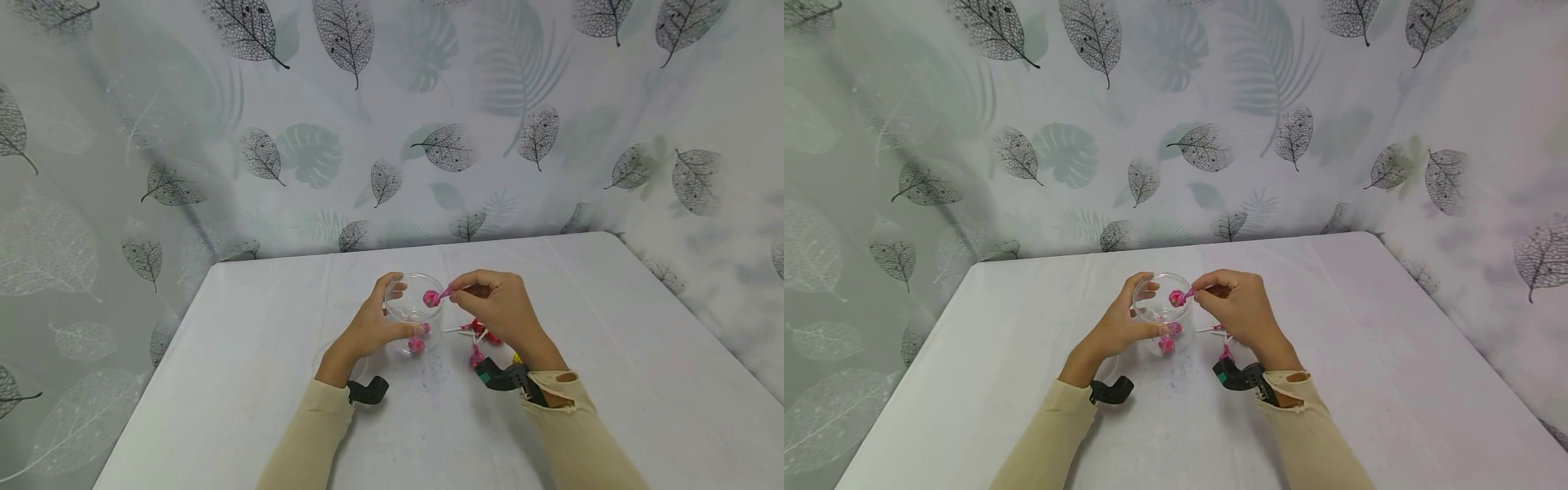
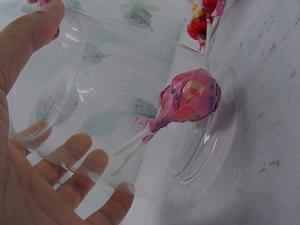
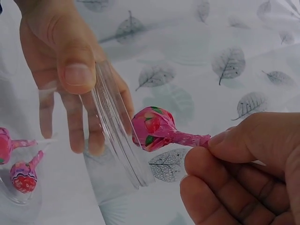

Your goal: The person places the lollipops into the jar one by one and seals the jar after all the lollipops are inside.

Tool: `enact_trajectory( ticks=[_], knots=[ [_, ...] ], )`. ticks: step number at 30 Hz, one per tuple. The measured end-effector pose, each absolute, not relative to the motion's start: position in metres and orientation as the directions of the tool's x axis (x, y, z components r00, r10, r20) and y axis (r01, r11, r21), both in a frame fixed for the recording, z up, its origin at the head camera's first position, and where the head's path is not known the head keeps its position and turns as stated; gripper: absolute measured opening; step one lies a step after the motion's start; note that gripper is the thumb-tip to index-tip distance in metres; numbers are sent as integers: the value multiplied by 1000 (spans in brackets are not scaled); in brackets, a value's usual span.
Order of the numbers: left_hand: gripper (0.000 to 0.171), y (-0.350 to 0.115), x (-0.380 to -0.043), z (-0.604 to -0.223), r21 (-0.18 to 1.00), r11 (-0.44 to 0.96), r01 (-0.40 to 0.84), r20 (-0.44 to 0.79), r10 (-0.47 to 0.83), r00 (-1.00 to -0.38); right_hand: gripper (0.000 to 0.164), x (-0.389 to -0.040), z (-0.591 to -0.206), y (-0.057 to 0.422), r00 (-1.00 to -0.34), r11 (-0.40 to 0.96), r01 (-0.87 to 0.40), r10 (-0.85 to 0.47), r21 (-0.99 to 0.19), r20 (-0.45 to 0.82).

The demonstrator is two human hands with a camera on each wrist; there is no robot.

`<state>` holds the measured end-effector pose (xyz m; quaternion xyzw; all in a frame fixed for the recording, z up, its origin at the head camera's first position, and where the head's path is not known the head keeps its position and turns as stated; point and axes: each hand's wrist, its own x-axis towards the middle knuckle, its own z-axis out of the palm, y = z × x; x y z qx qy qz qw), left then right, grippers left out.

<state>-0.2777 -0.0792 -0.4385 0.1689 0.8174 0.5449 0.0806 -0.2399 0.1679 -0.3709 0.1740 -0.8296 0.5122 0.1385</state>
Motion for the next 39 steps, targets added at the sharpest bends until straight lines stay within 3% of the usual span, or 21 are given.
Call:
enact_trajectory(
  ticks=[39],
  knots=[
    [101, -80, -279, -439, 924, 330, 194, 58, 381, -923, 9, -239, -376, 156, -883, 499, -469, -252, -729, 396]
  ],
)
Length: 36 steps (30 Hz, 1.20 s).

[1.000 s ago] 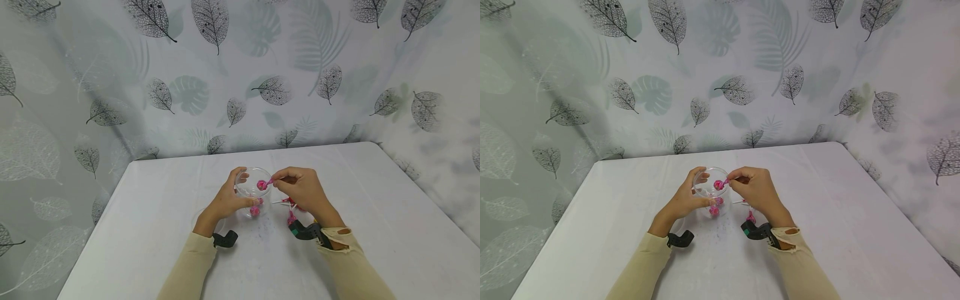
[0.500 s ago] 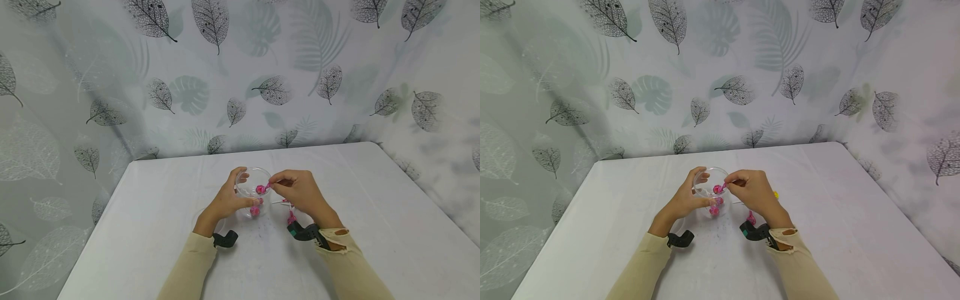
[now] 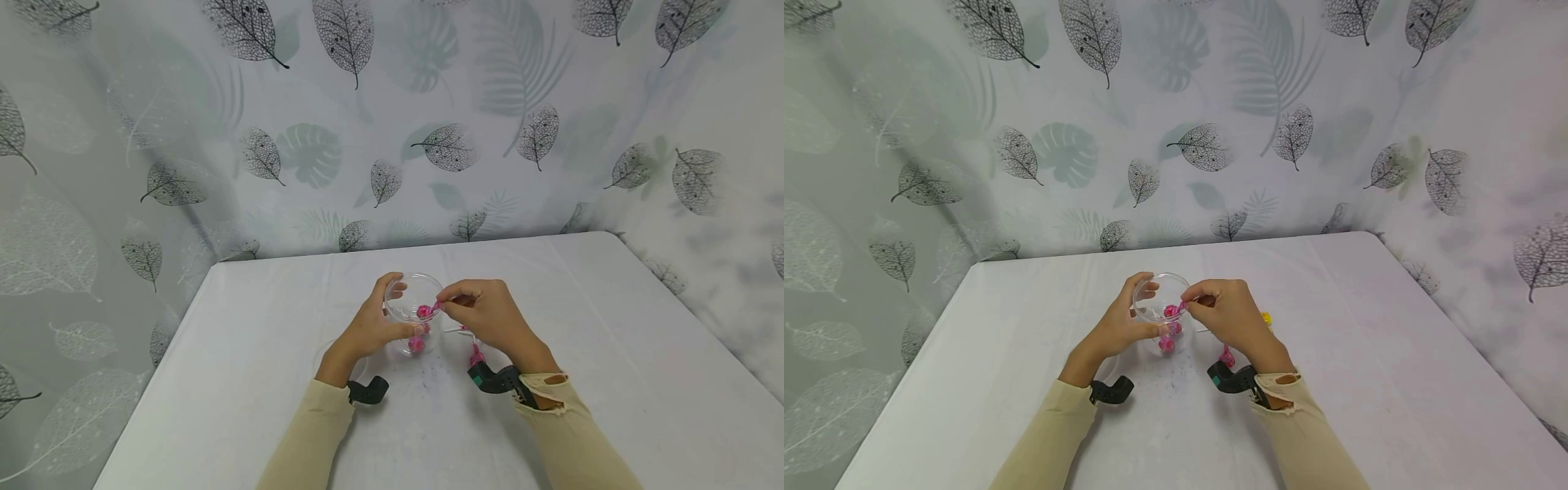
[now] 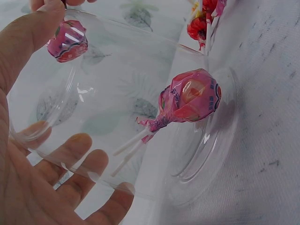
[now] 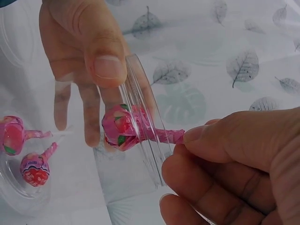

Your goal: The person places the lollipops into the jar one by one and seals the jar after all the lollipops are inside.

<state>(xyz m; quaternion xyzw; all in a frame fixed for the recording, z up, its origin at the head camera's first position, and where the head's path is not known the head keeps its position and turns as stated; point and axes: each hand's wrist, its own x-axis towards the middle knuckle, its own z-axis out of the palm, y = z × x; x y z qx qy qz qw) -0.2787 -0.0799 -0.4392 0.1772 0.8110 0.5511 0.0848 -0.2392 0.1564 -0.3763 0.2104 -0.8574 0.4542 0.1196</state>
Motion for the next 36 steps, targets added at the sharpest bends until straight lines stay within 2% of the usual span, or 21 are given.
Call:
enact_trajectory(
  ticks=[10, 14, 23, 28, 36],
  knots=[
    [102, -80, -280, -440, 902, 328, 281, 132, 410, -903, 20, -241, -380, 160, -888, 472, -460, -256, -752, 382],
    [103, -80, -281, -440, 901, 331, 279, 129, 411, -903, 23, -242, -380, 162, -888, 480, -459, -251, -748, 385],
    [100, -78, -283, -442, 898, 340, 280, 129, 403, -906, 21, -245, -377, 175, -911, 611, -406, -210, -679, 356],
    [99, -79, -283, -442, 901, 337, 273, 123, 405, -906, 18, -249, -377, 193, -947, 714, -317, -206, -624, 245],
    [99, -81, -282, -441, 900, 338, 276, 126, 405, -906, 20, -259, -383, 217, -975, 833, -186, -220, -522, -4]
  ],
)
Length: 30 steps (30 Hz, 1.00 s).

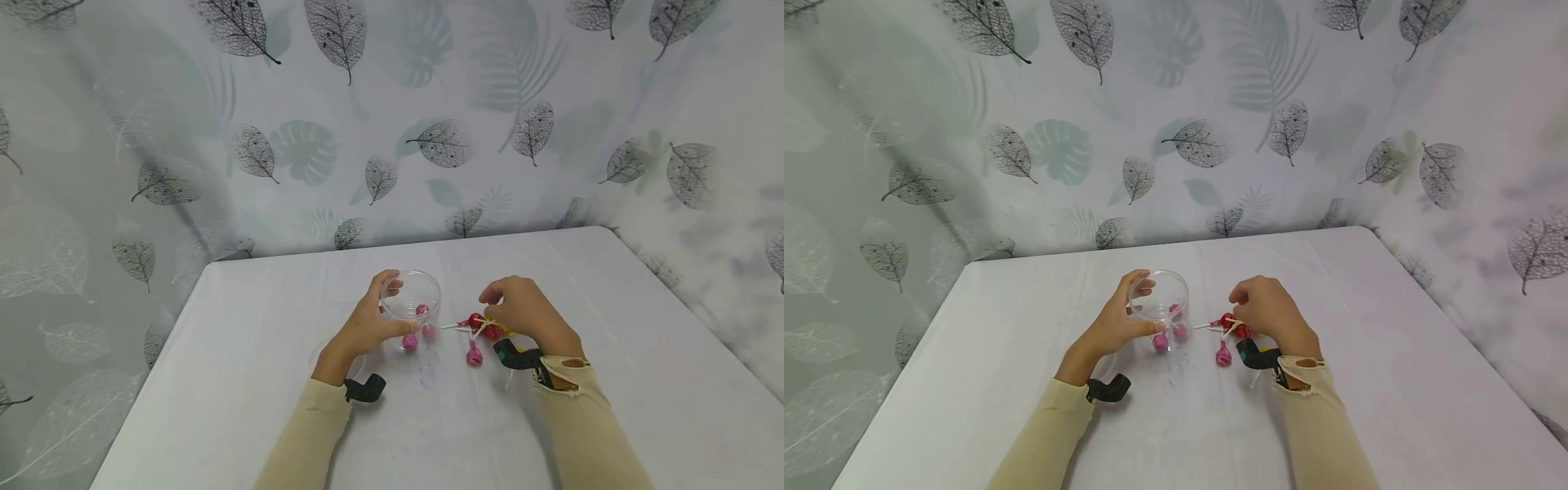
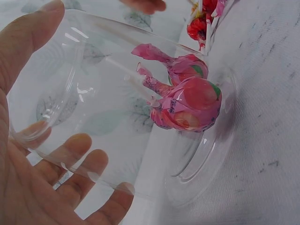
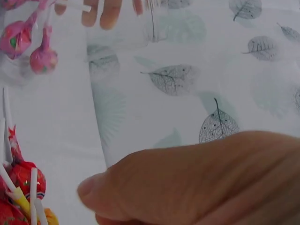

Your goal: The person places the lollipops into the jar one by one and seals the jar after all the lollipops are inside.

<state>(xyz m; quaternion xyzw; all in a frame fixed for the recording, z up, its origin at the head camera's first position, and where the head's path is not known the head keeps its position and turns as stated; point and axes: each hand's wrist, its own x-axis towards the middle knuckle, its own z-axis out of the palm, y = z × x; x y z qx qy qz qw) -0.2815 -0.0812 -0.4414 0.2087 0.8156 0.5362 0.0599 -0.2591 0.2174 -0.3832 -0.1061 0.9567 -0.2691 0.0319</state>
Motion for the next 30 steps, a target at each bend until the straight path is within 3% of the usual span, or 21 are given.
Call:
enact_trajectory(
  ticks=[6, 30],
  knots=[
    [99, -82, -281, -441, 904, 339, 263, 117, 395, -911, 18, -263, -389, 223, -966, 862, -112, -212, -495, -151],
    [99, -81, -282, -441, 905, 325, 275, 129, 406, -905, 13, -269, -403, 228, -966, 900, -8, -119, -435, -228]
  ],
)
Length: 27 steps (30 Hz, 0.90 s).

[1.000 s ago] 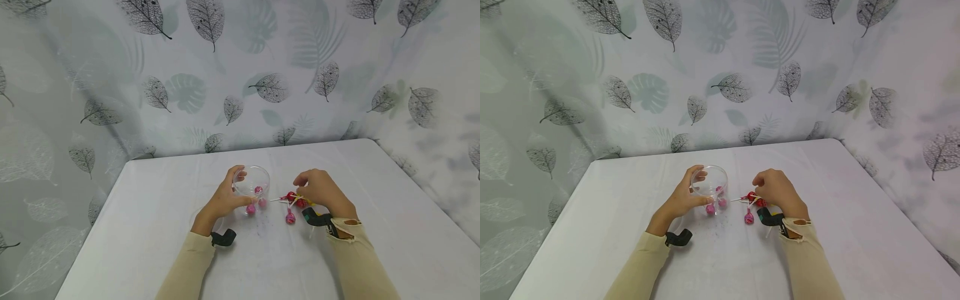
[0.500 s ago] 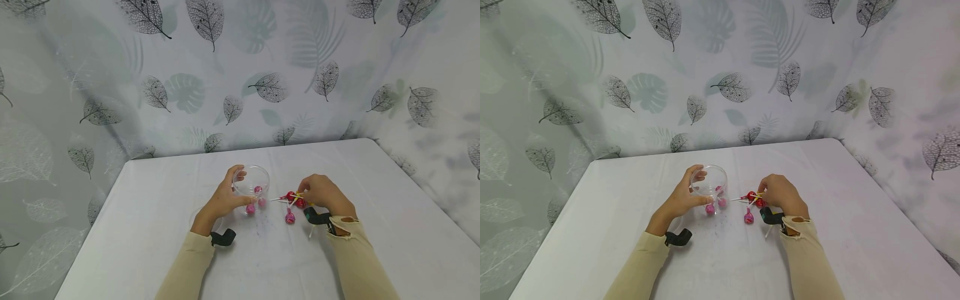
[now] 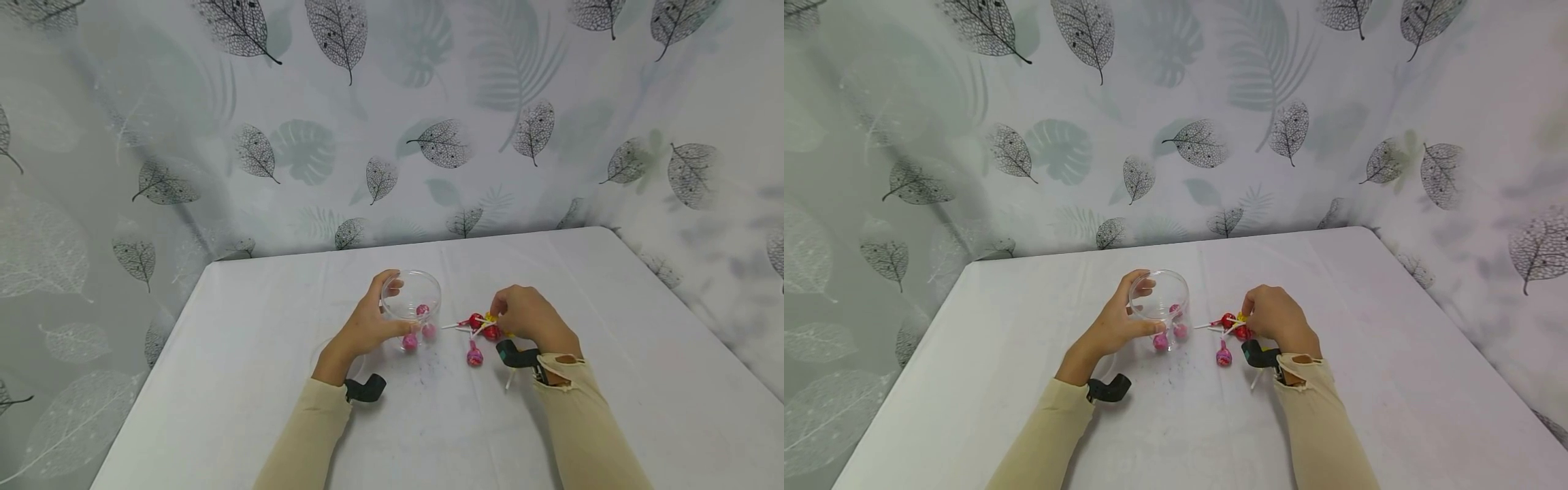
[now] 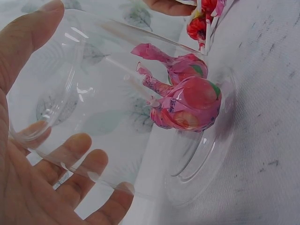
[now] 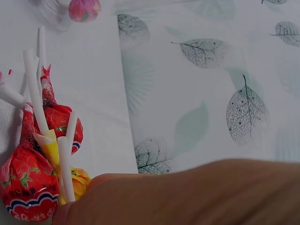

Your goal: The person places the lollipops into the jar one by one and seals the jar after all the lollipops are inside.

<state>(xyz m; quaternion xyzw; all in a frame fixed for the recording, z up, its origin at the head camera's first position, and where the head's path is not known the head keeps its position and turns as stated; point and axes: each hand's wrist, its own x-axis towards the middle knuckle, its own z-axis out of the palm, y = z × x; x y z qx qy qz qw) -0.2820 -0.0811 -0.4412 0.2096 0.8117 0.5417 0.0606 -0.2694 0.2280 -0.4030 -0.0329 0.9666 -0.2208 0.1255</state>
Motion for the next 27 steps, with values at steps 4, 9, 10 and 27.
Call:
enact_trajectory(
  ticks=[4, 9, 10, 27],
  knots=[
    [99, -81, -281, -441, 907, 333, 259, 113, 400, -909, 10, -269, -402, 230, -963, 898, 2, -117, -439, -243],
    [98, -80, -281, -441, 909, 331, 254, 109, 399, -911, 13, -268, -402, 235, -957, 895, 38, -95, -444, -275],
    [98, -80, -281, -441, 908, 329, 258, 113, 400, -909, 14, -268, -403, 236, -955, 896, 45, -92, -443, -283],
    [99, -81, -284, -443, 905, 323, 277, 132, 406, -904, 8, -268, -401, 242, -979, 908, -22, -105, -418, -177]
  ],
)
